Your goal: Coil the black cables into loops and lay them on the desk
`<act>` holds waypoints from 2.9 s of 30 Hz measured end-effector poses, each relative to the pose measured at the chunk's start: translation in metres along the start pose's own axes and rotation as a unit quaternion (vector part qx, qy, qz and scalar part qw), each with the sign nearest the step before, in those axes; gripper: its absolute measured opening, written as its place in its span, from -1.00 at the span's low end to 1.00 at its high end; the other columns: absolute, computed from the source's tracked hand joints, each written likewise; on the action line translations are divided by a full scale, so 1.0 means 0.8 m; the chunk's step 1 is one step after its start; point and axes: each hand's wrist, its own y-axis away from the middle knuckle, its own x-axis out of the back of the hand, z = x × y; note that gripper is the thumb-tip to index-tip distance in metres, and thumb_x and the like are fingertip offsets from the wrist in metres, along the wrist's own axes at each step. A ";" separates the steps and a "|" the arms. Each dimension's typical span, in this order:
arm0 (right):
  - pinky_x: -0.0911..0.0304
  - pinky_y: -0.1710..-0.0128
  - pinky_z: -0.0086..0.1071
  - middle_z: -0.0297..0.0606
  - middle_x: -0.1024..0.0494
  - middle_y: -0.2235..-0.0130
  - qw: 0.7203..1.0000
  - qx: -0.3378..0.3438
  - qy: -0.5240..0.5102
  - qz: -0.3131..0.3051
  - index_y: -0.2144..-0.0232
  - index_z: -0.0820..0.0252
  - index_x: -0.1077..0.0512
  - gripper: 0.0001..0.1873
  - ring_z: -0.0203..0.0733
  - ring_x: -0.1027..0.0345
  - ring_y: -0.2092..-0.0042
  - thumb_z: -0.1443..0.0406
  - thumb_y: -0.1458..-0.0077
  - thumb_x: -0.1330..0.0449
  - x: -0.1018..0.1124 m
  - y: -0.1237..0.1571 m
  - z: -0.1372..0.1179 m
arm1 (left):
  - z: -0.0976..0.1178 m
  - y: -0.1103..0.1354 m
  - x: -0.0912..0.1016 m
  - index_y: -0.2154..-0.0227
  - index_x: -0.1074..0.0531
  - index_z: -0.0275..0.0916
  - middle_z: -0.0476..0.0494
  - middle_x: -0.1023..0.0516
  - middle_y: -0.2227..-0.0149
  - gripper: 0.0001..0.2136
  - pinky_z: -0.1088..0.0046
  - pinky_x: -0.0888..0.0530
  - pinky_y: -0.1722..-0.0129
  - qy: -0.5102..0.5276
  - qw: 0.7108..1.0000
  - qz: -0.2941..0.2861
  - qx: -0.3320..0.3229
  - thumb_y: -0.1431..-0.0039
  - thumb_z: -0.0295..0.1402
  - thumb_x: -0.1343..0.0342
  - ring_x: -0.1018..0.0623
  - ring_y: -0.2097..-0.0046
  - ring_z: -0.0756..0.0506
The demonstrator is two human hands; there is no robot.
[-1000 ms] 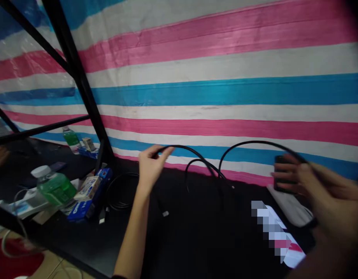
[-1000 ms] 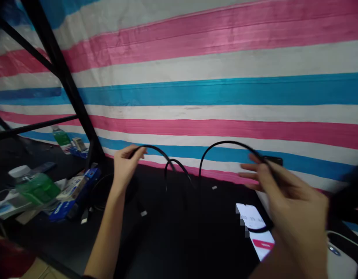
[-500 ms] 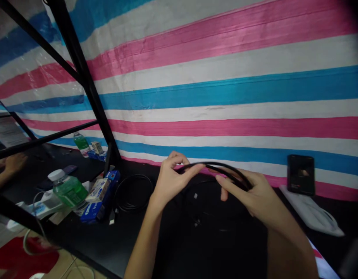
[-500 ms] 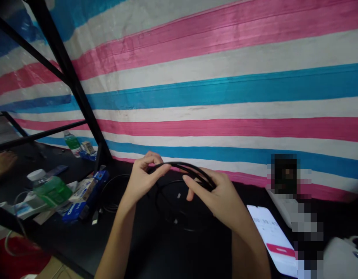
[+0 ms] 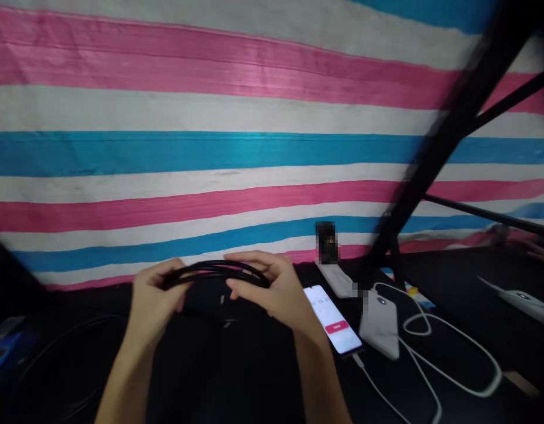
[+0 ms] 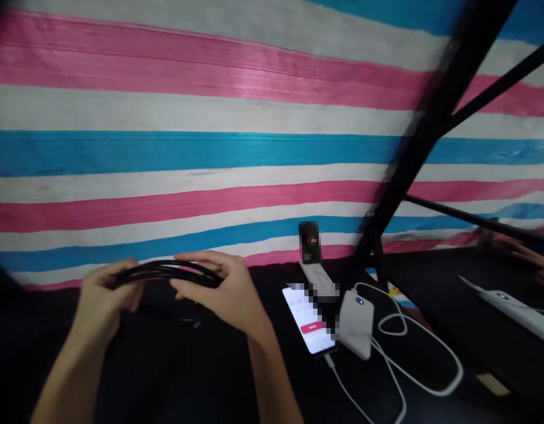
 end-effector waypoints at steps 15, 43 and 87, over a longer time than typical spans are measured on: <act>0.26 0.79 -0.50 -0.53 -0.19 0.78 0.988 0.019 -0.152 0.017 0.49 0.17 -0.51 -0.65 -0.52 0.13 0.78 0.05 -0.09 -0.14 0.004 -0.021 0.016 | 0.004 -0.012 0.025 0.68 -0.28 -0.16 0.05 -0.21 0.74 -0.68 0.46 -0.26 0.60 0.003 0.997 -0.039 0.068 0.00 -0.09 -0.13 -0.28 0.62 0.01; -0.28 0.56 -0.52 -0.22 -0.59 0.30 0.913 0.051 -0.021 0.405 0.37 0.20 -0.51 -0.61 -0.31 -0.44 0.41 0.00 0.09 -0.22 0.105 -0.040 0.046 | -0.038 -0.032 0.124 0.52 -0.39 -0.22 0.18 0.01 0.78 -0.73 0.45 0.19 0.68 0.083 0.970 0.223 0.046 0.02 -0.10 -0.17 0.06 0.71 0.13; -0.17 0.70 -0.67 -0.37 -0.55 0.36 0.904 0.007 -0.179 0.387 0.34 0.15 -0.43 -0.71 -0.42 -0.41 0.49 0.12 0.10 -0.31 0.119 -0.032 0.049 | -0.011 -0.028 0.125 0.57 -0.41 -0.31 0.15 -0.15 0.79 -0.80 0.47 0.03 0.79 0.016 0.875 0.470 -0.116 0.11 -0.24 -0.14 -0.08 0.75 0.09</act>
